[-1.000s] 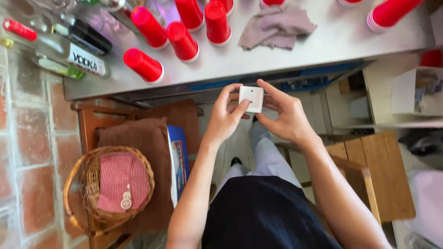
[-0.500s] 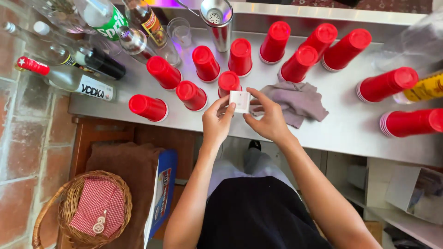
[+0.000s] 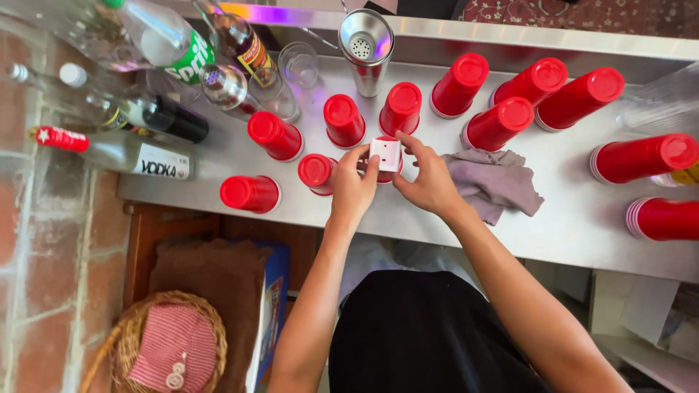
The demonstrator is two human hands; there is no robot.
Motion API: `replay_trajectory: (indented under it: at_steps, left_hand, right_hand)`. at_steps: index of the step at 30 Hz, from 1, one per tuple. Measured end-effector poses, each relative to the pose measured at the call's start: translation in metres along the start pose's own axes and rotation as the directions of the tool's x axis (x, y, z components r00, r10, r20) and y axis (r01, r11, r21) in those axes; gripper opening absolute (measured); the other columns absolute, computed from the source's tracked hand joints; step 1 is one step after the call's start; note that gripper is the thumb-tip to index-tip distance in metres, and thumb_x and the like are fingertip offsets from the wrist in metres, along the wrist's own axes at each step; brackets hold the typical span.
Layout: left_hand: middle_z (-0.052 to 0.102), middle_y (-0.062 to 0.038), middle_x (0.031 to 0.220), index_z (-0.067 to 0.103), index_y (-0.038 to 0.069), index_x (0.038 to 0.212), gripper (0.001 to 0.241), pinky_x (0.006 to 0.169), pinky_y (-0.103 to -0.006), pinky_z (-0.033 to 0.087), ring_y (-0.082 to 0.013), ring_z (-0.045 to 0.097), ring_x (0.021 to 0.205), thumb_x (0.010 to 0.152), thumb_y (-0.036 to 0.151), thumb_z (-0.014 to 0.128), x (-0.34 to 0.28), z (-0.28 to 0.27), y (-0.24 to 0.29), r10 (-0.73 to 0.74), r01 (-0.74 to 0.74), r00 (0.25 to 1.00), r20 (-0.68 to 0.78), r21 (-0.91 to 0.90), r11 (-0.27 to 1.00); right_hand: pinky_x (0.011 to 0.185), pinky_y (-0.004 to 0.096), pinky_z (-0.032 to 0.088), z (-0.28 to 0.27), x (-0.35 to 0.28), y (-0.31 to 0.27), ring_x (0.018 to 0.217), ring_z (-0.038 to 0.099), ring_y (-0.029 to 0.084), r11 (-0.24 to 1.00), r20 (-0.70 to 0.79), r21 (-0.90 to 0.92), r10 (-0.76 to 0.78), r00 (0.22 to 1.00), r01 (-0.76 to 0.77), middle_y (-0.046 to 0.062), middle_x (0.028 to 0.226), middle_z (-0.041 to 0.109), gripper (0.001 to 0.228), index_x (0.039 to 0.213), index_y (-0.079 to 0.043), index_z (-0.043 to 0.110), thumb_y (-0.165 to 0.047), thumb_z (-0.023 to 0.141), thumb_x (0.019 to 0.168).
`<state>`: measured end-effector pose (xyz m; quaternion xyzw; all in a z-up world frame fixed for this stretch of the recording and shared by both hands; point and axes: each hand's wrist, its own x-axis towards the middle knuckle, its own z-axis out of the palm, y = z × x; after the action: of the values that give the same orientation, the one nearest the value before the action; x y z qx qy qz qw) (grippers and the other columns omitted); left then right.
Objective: Organizing cups, checking vouchers and logs, cleaning furniture, and preparing bar supplies.
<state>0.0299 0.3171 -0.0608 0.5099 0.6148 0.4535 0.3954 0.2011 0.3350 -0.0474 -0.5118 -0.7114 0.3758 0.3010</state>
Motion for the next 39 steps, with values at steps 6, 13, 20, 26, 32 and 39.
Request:
replay_trajectory:
  at_steps: [6, 13, 20, 26, 32, 39]
  left_hand:
    - [0.070, -0.015, 0.111, 0.064, 0.001, 0.123, 0.034, 0.067, -0.0365, 0.054, -0.0238, 0.068, 0.086, 0.092, 0.013, 0.072, 0.008, -0.027, 0.017, 0.123, -0.126, 0.992, 0.031, 0.124, 0.984]
    - [0.068, -0.015, 0.117, 0.065, 0.002, 0.123, 0.025, 0.091, -0.0398, 0.058, -0.0328, 0.070, 0.106, 0.099, 0.008, 0.068, 0.028, -0.037, 0.058, 0.493, -0.508, 0.835, 0.244, 0.001, 0.861]
    - [0.065, -0.015, 0.125, 0.063, 0.003, 0.126, 0.029, 0.098, -0.0408, 0.055, -0.0346, 0.066, 0.117, 0.097, 0.006, 0.069, 0.015, 0.008, 0.092, 0.618, -0.643, 0.595, 0.514, -0.157, 0.750]
    - [0.064, -0.016, 0.127, 0.064, 0.004, 0.127, 0.032, 0.102, -0.0422, 0.053, -0.0352, 0.063, 0.120, 0.096, 0.007, 0.070, -0.020, 0.054, 0.112, 0.634, -0.650, 0.362, 0.683, -0.303, 0.697]
    - [0.066, -0.015, 0.126, 0.065, 0.005, 0.127, 0.032, 0.103, -0.0420, 0.052, -0.0346, 0.063, 0.119, 0.096, 0.010, 0.070, -0.068, 0.097, 0.130, 0.641, -0.645, 0.085, 0.763, -0.449, 0.619]
    - [0.065, -0.015, 0.127, 0.064, 0.005, 0.129, 0.035, 0.102, -0.0432, 0.051, -0.0356, 0.062, 0.117, 0.096, 0.012, 0.070, -0.162, 0.144, 0.155, 0.600, -0.646, -0.184, 0.779, -0.556, 0.523]
  right_hand:
    - [0.101, 0.044, 0.048, -0.003, -0.012, -0.008, 0.131, 0.054, 0.032, 0.999, -0.092, 0.053, 0.008, 0.996, -0.004, 0.015, 0.149, 0.052, 0.090, 0.154, -0.007, 0.038, -0.010, 0.077, 0.073]
    - [0.104, 0.042, 0.048, -0.018, -0.034, -0.042, 0.132, 0.056, 0.031, 0.998, -0.417, -0.039, 0.036, 0.908, -0.058, 0.015, 0.145, 0.055, 0.075, 0.148, -0.007, 0.048, -0.009, 0.078, 0.079]
    - [0.106, 0.039, 0.051, -0.035, -0.095, -0.081, 0.125, 0.062, 0.030, 0.977, -0.702, -0.087, 0.077, 0.708, -0.193, 0.015, 0.137, 0.060, 0.048, 0.130, -0.006, 0.065, -0.004, 0.077, 0.084]
    - [0.106, 0.039, 0.051, -0.042, -0.168, -0.095, 0.123, 0.064, 0.030, 0.935, -0.856, -0.046, 0.144, 0.497, -0.351, 0.014, 0.134, 0.063, 0.040, 0.125, -0.006, 0.068, -0.003, 0.076, 0.086]
    - [0.105, 0.039, 0.051, -0.050, -0.251, -0.100, 0.122, 0.063, 0.031, 0.879, -0.896, 0.031, 0.235, 0.376, -0.475, 0.014, 0.130, 0.063, 0.039, 0.125, -0.006, 0.067, -0.005, 0.076, 0.088]
    - [0.104, 0.040, 0.050, -0.055, -0.361, -0.119, 0.123, 0.059, 0.034, 0.829, -0.916, 0.050, 0.260, 0.304, -0.558, 0.017, 0.130, 0.060, 0.051, 0.137, -0.006, 0.060, -0.009, 0.077, 0.089]
